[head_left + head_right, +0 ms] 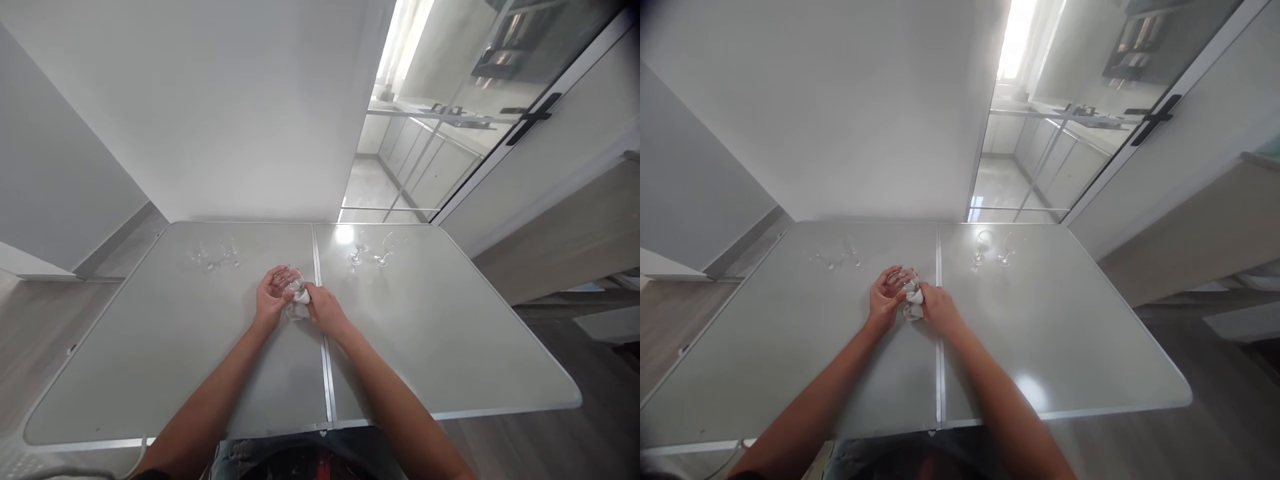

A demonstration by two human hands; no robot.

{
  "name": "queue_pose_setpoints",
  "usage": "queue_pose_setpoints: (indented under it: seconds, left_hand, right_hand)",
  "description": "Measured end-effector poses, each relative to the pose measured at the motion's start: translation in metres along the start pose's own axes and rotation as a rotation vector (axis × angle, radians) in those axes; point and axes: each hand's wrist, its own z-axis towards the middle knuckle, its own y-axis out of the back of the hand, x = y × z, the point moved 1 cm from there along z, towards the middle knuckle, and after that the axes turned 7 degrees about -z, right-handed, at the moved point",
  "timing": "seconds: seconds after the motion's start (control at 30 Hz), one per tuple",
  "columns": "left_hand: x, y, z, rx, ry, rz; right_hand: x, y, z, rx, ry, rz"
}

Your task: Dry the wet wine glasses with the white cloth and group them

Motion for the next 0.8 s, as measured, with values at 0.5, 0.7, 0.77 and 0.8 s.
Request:
queue_pose_setpoints:
  seconds: [0.5, 0.7, 0.77, 0.8]
  left_hand:
    - [-0.015, -0.010, 0.001, 0.152, 0.027, -0.040]
    - [-0.012, -0.011, -0.001, 0.155, -0.035, 0.076]
    - [-0.010, -0.011, -0.001, 0.181, -0.016, 0.095]
    - [-0.009, -0.011, -0.002, 0.191, -0.009, 0.095]
  right_hand:
    - [-0.037, -0.009, 0.012, -0.754, -0.461, 0.856]
    - [-0.025, -0.018, 0.013, -0.404, -0.261, 0.937]
    - [-0.026, -0.016, 0.011, -0.453, -0.268, 0.845]
    - [-0.027, -0.015, 0.010, -0.485, -0.293, 0.801]
